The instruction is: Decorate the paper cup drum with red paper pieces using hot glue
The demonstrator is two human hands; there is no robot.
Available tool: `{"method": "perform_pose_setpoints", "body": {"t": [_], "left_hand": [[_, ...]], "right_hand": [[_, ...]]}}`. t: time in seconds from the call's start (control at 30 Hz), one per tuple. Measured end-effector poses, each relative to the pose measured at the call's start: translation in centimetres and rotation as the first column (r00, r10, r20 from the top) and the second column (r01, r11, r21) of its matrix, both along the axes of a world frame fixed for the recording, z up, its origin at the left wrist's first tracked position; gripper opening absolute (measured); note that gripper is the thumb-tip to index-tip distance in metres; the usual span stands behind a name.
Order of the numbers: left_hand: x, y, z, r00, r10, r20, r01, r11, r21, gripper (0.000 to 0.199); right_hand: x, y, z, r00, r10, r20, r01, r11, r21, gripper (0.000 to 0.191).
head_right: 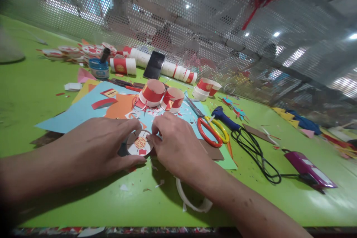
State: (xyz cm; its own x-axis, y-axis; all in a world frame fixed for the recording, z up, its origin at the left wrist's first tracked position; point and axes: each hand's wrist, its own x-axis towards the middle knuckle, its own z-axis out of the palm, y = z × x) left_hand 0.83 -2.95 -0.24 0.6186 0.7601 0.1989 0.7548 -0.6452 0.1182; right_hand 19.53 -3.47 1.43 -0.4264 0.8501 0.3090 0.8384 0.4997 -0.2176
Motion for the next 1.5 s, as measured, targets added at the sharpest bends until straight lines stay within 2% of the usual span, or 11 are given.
{"method": "perform_pose_setpoints", "body": {"t": [0.23,0.57,0.9,1.17,1.5], "left_hand": [[0.0,0.1,-0.2,1.000,0.026,-0.016,-0.026,1.000,0.004,0.029],[0.1,0.1,-0.1,1.000,0.018,-0.015,-0.019,1.000,-0.019,0.027],[0.2,0.1,0.2,1.000,0.004,0.004,-0.004,1.000,-0.031,0.023],[0.1,0.1,-0.1,1.000,0.025,-0.001,-0.025,0.999,-0.030,0.025],[0.2,0.2,0.2,0.999,0.040,-0.029,-0.041,0.999,-0.032,0.027]], "right_hand": [[0.3,-0.1,0.6,0.998,0.013,-0.062,-0.009,0.998,0.067,0.015],[0.2,0.1,-0.4,0.999,0.003,0.039,-0.006,0.998,0.067,0.015],[0.0,0.0,-0.3,0.996,0.012,0.094,-0.021,0.995,0.093,0.017],[0.1,-0.2,0.2,1.000,0.009,0.008,-0.010,0.993,0.121,0.015],[0.0,-0.1,-0.4,0.998,0.037,0.058,-0.041,0.997,0.063,0.016]]}}
